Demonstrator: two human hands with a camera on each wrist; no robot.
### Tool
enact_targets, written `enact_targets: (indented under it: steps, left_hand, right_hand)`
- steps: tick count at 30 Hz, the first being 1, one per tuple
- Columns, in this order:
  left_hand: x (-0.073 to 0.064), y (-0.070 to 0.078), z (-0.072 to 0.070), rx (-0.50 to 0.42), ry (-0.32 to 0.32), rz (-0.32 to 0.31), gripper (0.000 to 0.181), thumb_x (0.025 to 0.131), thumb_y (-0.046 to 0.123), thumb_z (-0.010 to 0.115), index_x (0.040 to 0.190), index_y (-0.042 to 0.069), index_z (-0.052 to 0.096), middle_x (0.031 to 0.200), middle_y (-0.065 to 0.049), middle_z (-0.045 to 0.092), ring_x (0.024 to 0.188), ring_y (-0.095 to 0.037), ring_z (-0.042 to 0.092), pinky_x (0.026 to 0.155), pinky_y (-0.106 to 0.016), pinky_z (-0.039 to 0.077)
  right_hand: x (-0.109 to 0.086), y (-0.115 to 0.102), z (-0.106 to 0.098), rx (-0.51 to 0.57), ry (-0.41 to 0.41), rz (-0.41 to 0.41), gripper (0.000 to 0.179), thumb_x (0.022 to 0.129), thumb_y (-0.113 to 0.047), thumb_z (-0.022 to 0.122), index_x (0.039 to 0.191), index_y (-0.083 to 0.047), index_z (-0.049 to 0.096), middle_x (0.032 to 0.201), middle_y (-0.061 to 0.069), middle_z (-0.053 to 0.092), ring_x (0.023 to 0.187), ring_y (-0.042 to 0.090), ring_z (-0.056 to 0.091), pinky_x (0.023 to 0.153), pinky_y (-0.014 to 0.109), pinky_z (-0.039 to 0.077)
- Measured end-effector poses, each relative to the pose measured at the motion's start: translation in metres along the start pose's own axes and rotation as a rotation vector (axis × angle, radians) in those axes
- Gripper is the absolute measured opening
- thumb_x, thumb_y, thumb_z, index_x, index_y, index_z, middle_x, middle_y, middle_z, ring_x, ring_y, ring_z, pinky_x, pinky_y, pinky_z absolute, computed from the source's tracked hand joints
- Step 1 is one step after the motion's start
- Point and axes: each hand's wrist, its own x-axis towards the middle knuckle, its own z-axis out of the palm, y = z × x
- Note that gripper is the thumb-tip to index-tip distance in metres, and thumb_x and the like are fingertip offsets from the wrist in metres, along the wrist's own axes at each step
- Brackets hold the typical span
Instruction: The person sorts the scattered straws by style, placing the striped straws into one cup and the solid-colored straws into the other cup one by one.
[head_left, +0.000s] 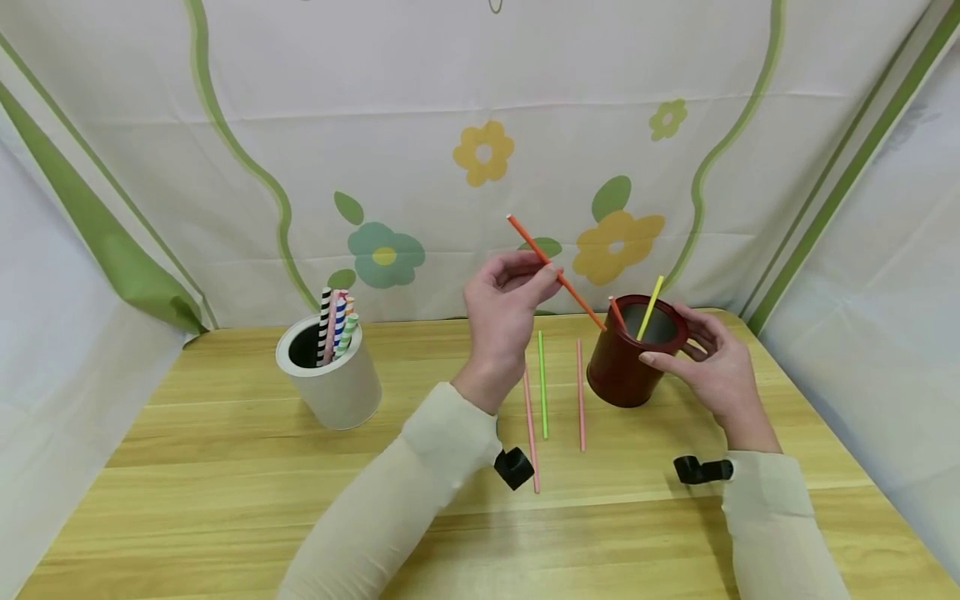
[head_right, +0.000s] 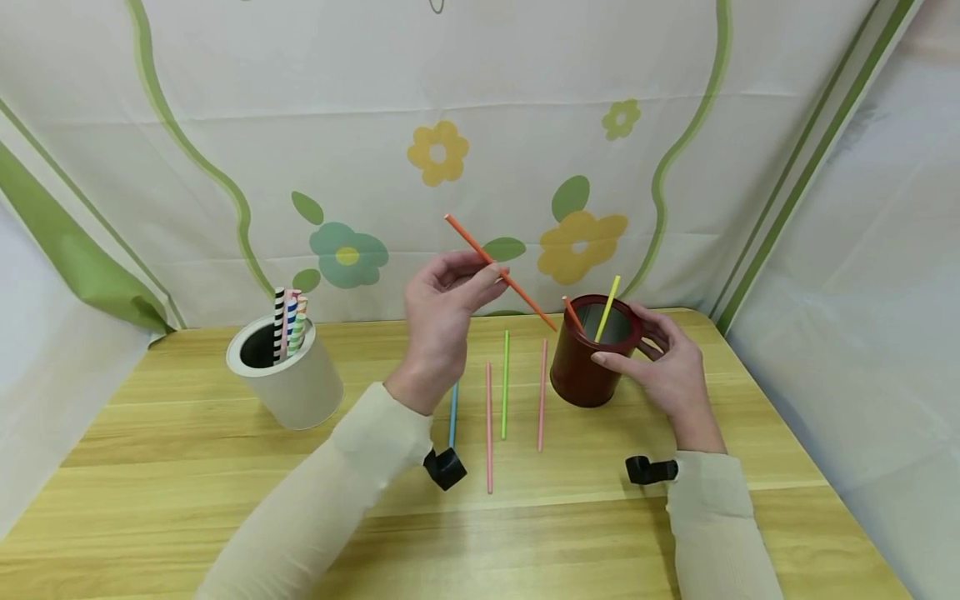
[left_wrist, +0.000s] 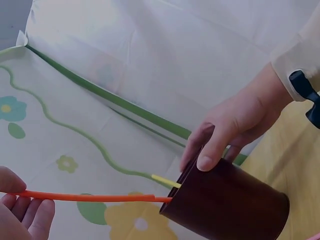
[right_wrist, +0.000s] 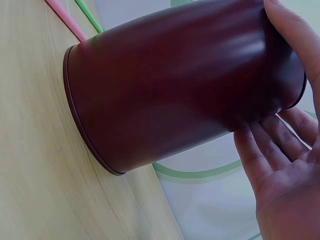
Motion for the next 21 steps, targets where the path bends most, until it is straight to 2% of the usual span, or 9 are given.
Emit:
enact_targets:
  steps: [8,16,21]
  left_hand:
    - [0.0,-0.014,0.013,-0.042,0.012,-0.053,0.017,0.093,-0.008,0.077,0.108,-0.001,0.071,0.095,-0.004,0.072,0.084,-0.013,0.074,0.09,-0.032,0.068]
    - [-0.004,-0.032,0.023,0.064,0.019,-0.04,0.015,0.091,-0.006,0.081,0.104,-0.001,0.074,0.096,-0.008,0.077,0.082,-0.009,0.074,0.085,-0.03,0.069]
    - [-0.005,-0.042,0.024,0.152,0.002,-0.027,0.008,0.094,-0.001,0.08,0.1,-0.001,0.076,0.094,-0.006,0.076,0.081,-0.006,0.072,0.083,-0.025,0.067]
  right_hand:
    - [0.0,0.0,0.0,-0.008,-0.002,0.009,0.086,0.086,-0.019,0.094,0.161,-0.02,0.051,0.148,-0.017,0.054,0.124,-0.005,0.057,0.096,0.001,0.051]
    - [0.001,0.0,-0.001,-0.006,-0.007,-0.004,0.086,0.086,-0.018,0.094,0.161,-0.02,0.051,0.148,-0.016,0.055,0.125,-0.005,0.057,0.096,0.001,0.051]
    - [0.001,0.001,-0.002,-0.013,-0.009,-0.003,0.087,0.086,-0.018,0.094,0.161,-0.019,0.05,0.149,-0.016,0.054,0.125,-0.005,0.056,0.096,0.001,0.05]
